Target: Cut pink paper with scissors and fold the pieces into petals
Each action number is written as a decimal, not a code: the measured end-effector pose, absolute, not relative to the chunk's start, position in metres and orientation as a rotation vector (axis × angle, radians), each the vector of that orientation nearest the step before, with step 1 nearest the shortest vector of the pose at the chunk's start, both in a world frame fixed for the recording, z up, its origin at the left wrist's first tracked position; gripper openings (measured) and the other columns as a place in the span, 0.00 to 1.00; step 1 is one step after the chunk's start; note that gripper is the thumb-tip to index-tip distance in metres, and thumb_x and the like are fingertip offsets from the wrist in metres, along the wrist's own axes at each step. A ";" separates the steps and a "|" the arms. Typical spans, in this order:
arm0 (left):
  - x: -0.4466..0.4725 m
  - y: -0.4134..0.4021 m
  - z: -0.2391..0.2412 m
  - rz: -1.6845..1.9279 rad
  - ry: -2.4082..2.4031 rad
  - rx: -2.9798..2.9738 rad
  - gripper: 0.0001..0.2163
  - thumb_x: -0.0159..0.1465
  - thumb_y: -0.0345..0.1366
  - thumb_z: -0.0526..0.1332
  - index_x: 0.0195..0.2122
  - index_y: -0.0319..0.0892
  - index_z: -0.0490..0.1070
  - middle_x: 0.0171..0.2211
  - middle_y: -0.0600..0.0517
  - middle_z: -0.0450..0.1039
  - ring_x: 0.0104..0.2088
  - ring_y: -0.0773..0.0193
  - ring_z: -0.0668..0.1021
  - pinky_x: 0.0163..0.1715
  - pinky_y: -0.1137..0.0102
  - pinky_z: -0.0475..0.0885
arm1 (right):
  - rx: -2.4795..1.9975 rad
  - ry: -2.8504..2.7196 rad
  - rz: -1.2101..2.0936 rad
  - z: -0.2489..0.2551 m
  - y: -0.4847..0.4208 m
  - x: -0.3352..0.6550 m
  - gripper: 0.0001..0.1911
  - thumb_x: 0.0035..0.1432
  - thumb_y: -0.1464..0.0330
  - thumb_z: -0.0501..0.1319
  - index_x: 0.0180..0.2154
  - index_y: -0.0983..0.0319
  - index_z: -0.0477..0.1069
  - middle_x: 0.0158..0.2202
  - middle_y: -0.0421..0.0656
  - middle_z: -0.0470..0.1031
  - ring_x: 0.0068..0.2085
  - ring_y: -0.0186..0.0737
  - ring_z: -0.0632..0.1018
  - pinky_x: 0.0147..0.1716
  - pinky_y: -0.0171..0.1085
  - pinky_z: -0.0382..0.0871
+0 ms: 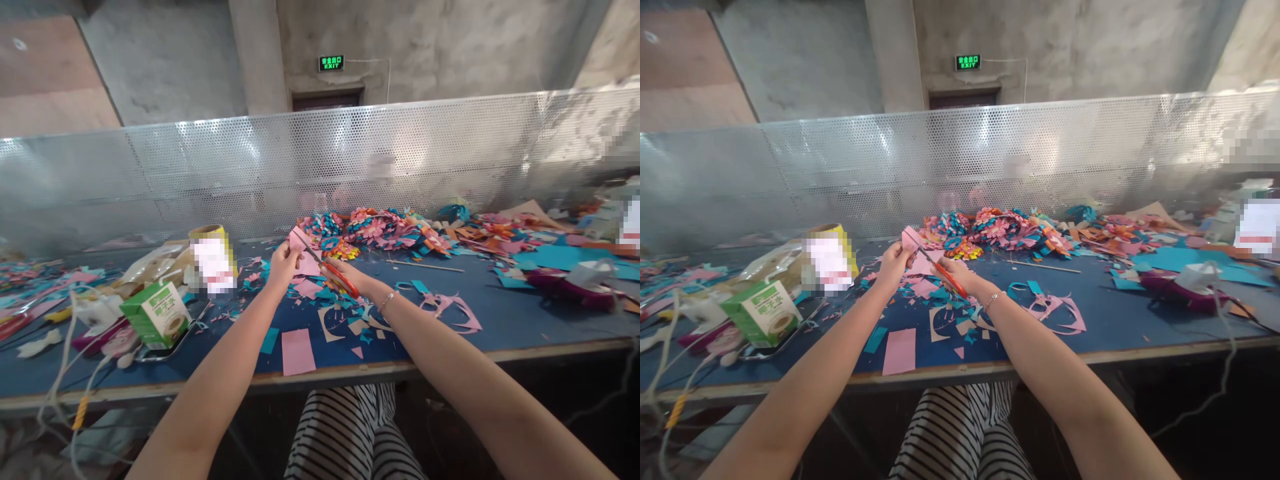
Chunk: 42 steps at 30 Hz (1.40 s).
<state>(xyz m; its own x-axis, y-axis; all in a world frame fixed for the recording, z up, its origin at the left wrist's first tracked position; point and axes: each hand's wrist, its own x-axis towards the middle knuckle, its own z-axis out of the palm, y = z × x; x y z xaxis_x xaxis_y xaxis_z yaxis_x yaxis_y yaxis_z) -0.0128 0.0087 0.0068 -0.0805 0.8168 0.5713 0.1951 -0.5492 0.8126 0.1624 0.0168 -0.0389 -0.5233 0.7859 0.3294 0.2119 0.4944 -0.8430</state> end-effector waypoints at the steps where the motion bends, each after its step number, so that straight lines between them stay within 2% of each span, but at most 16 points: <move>1: -0.013 0.009 0.007 1.679 1.097 1.709 0.06 0.56 0.36 0.55 0.24 0.41 0.63 0.19 0.56 0.65 0.16 0.73 0.64 0.18 0.75 0.60 | -0.817 -2.005 1.001 -0.039 0.017 0.162 0.21 0.53 0.48 0.51 0.32 0.59 0.54 0.21 0.34 0.58 0.18 0.27 0.63 0.16 0.29 0.57; 16: -0.012 0.007 0.007 1.662 1.072 1.698 0.08 0.55 0.36 0.56 0.22 0.40 0.63 0.18 0.56 0.64 0.16 0.74 0.64 0.17 0.76 0.59 | -0.904 -2.023 0.915 -0.034 0.011 0.161 0.21 0.53 0.48 0.51 0.31 0.59 0.54 0.20 0.34 0.59 0.19 0.28 0.64 0.17 0.29 0.58; 32: -0.012 0.009 0.006 1.669 1.026 1.558 0.08 0.53 0.36 0.56 0.20 0.40 0.62 0.17 0.56 0.63 0.16 0.74 0.64 0.16 0.77 0.59 | -1.031 -2.076 0.654 -0.025 0.004 0.157 0.15 0.55 0.55 0.52 0.30 0.60 0.57 0.17 0.35 0.60 0.18 0.30 0.64 0.19 0.31 0.55; 42: -0.012 0.009 0.006 1.672 0.988 1.519 0.09 0.54 0.38 0.57 0.20 0.40 0.62 0.16 0.56 0.62 0.15 0.74 0.63 0.15 0.76 0.58 | -1.093 -2.129 0.428 -0.015 -0.002 0.156 0.14 0.56 0.57 0.52 0.27 0.61 0.58 0.21 0.39 0.64 0.24 0.32 0.66 0.24 0.32 0.56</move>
<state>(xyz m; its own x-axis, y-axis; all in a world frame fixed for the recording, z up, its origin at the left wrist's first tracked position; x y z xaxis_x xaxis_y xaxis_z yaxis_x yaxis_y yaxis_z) -0.0120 0.0094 0.0061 -0.1046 0.8638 0.4929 0.0155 -0.4942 0.8692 0.1559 -0.0022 -0.0154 -0.4028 0.8070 0.4319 0.5775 0.5902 -0.5641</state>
